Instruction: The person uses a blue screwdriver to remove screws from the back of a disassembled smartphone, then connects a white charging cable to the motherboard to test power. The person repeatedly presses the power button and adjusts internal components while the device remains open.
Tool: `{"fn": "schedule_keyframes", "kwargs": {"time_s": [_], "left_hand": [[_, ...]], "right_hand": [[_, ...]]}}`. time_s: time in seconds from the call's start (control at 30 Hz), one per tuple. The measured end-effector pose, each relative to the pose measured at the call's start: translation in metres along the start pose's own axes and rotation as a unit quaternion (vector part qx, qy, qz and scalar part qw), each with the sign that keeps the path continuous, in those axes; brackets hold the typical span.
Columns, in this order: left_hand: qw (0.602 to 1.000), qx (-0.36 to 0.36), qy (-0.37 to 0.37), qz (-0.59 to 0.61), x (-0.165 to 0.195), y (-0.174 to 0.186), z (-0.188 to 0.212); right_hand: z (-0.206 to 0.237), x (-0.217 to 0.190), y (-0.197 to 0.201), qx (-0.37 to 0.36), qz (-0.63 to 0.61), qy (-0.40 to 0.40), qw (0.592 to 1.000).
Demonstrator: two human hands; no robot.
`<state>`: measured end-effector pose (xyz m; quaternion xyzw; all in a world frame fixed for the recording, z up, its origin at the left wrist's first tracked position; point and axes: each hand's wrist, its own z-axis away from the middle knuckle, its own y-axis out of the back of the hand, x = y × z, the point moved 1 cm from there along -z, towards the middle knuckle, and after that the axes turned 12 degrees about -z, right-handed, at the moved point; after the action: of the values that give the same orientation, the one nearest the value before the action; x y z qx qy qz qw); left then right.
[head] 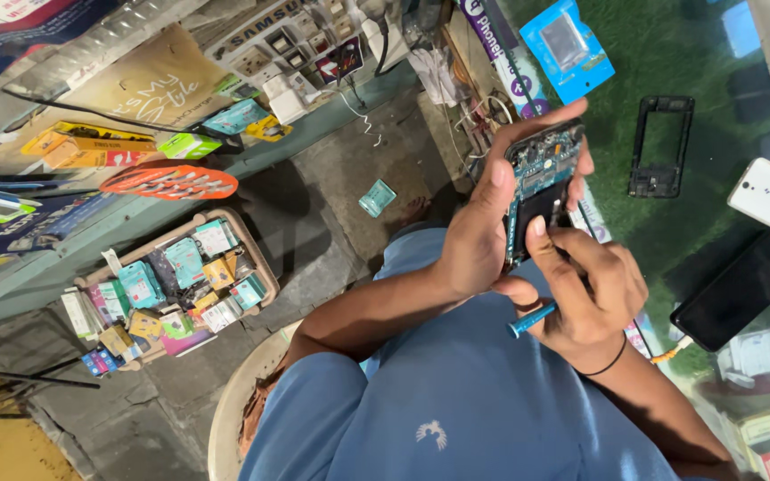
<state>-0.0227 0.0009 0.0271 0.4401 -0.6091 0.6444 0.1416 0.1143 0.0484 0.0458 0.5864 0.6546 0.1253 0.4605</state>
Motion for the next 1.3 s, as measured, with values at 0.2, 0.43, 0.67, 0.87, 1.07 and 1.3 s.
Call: {"fn": "schedule_keyframes", "kwargs": {"time_s": [0.2,0.43,0.67,0.87,1.07,1.3], "left_hand": [[0.999,0.007,0.005,-0.043,-0.012,0.008,-0.004],[0.995,0.043,-0.025,-0.086,-0.026,0.014,-0.005],[0.986,0.066,-0.044,-0.146,-0.033,0.01,-0.005],[0.992,0.104,0.011,-0.068,-0.041,0.011,-0.002],[0.961,0.085,-0.073,-0.251,-0.047,0.014,-0.002],[0.985,0.023,0.122,-0.116,-0.043,0.042,0.0]], "right_hand": [[-0.006,-0.003,-0.003,0.035,-0.066,-0.067,0.995],[-0.011,-0.002,0.003,0.054,-0.113,-0.112,0.986],[-0.012,0.003,-0.003,0.076,-0.1,-0.119,0.985],[-0.005,0.014,-0.014,0.109,-0.09,-0.148,0.979],[0.0,0.033,-0.014,0.163,-0.227,-0.246,0.928],[0.0,0.028,-0.009,0.161,-0.258,-0.269,0.914]]}}
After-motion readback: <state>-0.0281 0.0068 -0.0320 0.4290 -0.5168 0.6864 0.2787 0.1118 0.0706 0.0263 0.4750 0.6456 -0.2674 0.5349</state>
